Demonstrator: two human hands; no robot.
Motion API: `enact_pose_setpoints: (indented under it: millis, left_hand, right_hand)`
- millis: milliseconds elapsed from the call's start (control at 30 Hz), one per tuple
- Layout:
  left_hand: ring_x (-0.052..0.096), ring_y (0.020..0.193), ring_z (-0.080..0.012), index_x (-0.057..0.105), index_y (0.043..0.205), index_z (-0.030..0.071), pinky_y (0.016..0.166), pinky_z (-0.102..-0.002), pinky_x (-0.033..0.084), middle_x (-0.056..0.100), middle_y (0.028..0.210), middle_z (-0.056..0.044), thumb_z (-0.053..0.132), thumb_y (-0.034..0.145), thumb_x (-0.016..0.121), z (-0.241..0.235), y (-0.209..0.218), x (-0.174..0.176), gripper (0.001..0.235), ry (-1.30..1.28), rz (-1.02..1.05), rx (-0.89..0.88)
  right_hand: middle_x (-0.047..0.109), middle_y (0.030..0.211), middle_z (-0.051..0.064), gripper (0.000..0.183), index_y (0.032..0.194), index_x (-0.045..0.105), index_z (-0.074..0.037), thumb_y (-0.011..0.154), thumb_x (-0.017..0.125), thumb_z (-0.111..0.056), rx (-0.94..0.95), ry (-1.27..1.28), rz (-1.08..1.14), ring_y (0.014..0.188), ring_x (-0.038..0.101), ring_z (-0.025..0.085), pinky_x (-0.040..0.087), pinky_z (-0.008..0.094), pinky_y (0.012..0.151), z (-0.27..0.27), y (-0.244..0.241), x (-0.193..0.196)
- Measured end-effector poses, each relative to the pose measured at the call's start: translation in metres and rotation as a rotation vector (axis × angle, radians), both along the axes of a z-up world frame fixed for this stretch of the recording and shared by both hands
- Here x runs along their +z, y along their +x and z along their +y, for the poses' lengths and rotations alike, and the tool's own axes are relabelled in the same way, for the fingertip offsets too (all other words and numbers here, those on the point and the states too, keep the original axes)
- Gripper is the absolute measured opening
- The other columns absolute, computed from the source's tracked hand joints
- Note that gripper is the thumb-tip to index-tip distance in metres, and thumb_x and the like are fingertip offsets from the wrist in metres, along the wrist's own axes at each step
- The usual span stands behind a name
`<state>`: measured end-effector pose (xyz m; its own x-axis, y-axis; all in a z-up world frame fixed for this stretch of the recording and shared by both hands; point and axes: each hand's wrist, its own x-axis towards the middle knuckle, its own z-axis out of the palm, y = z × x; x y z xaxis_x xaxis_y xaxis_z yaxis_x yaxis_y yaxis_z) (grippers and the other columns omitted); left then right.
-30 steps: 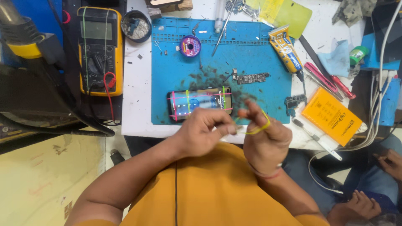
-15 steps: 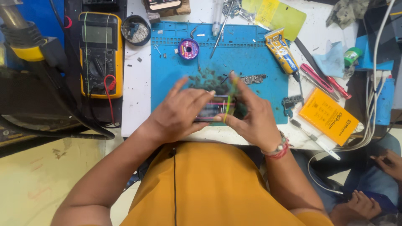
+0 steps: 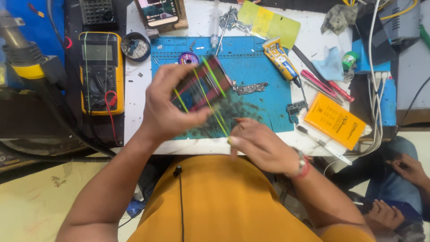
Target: The person handles a smartphone secured with rubber bands, using a multimeter to test its electrical connections. They then remove the rubber bands, inspect the device, and reapply the bands to hold the phone together.
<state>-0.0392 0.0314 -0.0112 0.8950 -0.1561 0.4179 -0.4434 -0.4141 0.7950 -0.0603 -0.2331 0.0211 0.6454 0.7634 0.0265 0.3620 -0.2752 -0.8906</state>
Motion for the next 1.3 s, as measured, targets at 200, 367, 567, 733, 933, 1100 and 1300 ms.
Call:
enact_pose_setpoints:
  millis: [200, 367, 567, 733, 933, 1100, 1300]
  left_hand:
    - [0.065, 0.098, -0.0145, 0.059, 0.140, -0.005, 0.087, -0.028, 0.060, 0.064, 0.117, -0.008, 0.015, 0.083, 0.085, -0.028, 0.007, -0.010, 0.065, -0.854, 0.523, -0.022]
    - [0.062, 0.109, -0.0267, 0.053, 0.137, 0.000, 0.096, -0.039, 0.055, 0.064, 0.119, -0.012, 0.019, 0.075, 0.088, -0.023, -0.001, 0.004, 0.073, -0.167, -0.022, -0.126]
    - [0.061, 0.108, -0.0310, 0.060, 0.134, 0.002, 0.104, -0.051, 0.050, 0.061, 0.119, -0.012, 0.021, 0.075, 0.093, -0.034, -0.025, 0.006, 0.070, 0.253, -0.335, -0.647]
    - [0.062, 0.110, -0.0334, 0.060, 0.125, 0.003, 0.097, -0.043, 0.051, 0.059, 0.121, -0.012, 0.021, 0.070, 0.090, -0.022, -0.021, 0.017, 0.065, 0.009, -0.114, -0.199]
    - [0.062, 0.113, -0.0384, 0.062, 0.130, 0.001, 0.099, -0.047, 0.050, 0.060, 0.124, -0.016, 0.019, 0.073, 0.093, -0.027, -0.016, 0.014, 0.067, 0.183, -0.084, -0.425]
    - [0.063, 0.115, -0.0379, 0.060, 0.119, 0.004, 0.100, -0.046, 0.052, 0.062, 0.123, -0.014, 0.016, 0.068, 0.090, -0.016, -0.012, 0.014, 0.060, 0.109, -0.215, -0.320]
    - [0.069, 0.117, -0.0158, 0.055, 0.138, -0.006, 0.110, -0.033, 0.059, 0.065, 0.132, -0.011, -0.002, 0.084, 0.080, -0.051, -0.008, 0.005, 0.060, -0.883, 0.443, -0.111]
  right_hand:
    - [0.049, 0.139, 0.012, 0.035, 0.136, 0.047, -0.003, 0.113, 0.048, -0.029, -0.630, 0.384, -0.345, 0.136, 0.046, 0.025, 0.026, 0.044, 0.129, 0.011, -0.021, 0.009]
    - [0.044, 0.157, 0.014, 0.083, 0.154, 0.036, 0.005, 0.097, 0.069, -0.045, -0.402, 0.747, 0.358, 0.146, 0.043, 0.028, 0.029, 0.043, 0.126, 0.003, -0.016, -0.016]
    - [0.054, 0.150, 0.023, 0.068, 0.147, 0.044, 0.010, 0.094, 0.071, -0.022, -0.516, 0.488, 0.648, 0.131, 0.060, 0.034, 0.050, 0.042, 0.110, -0.007, 0.024, -0.050]
    - [0.055, 0.153, 0.024, 0.071, 0.150, 0.043, 0.010, 0.099, 0.065, -0.035, -0.670, 1.010, 1.028, 0.126, 0.061, 0.034, 0.050, 0.045, 0.105, 0.016, 0.026, -0.050]
    - [0.048, 0.162, 0.023, 0.051, 0.150, 0.051, -0.004, 0.101, 0.059, -0.014, -0.290, 0.114, -0.212, 0.152, 0.053, 0.034, 0.043, 0.041, 0.124, -0.001, 0.014, -0.003]
    - [0.066, 0.129, 0.020, 0.028, 0.108, 0.071, -0.003, 0.081, 0.061, -0.003, -0.184, -0.058, -0.288, 0.128, 0.062, 0.034, 0.021, 0.061, 0.125, -0.003, 0.035, -0.010]
    - [0.072, 0.131, 0.012, 0.009, 0.100, 0.070, -0.010, 0.104, 0.063, -0.013, -0.597, 0.858, -0.128, 0.132, 0.063, 0.027, 0.028, 0.055, 0.130, 0.012, -0.025, -0.039]
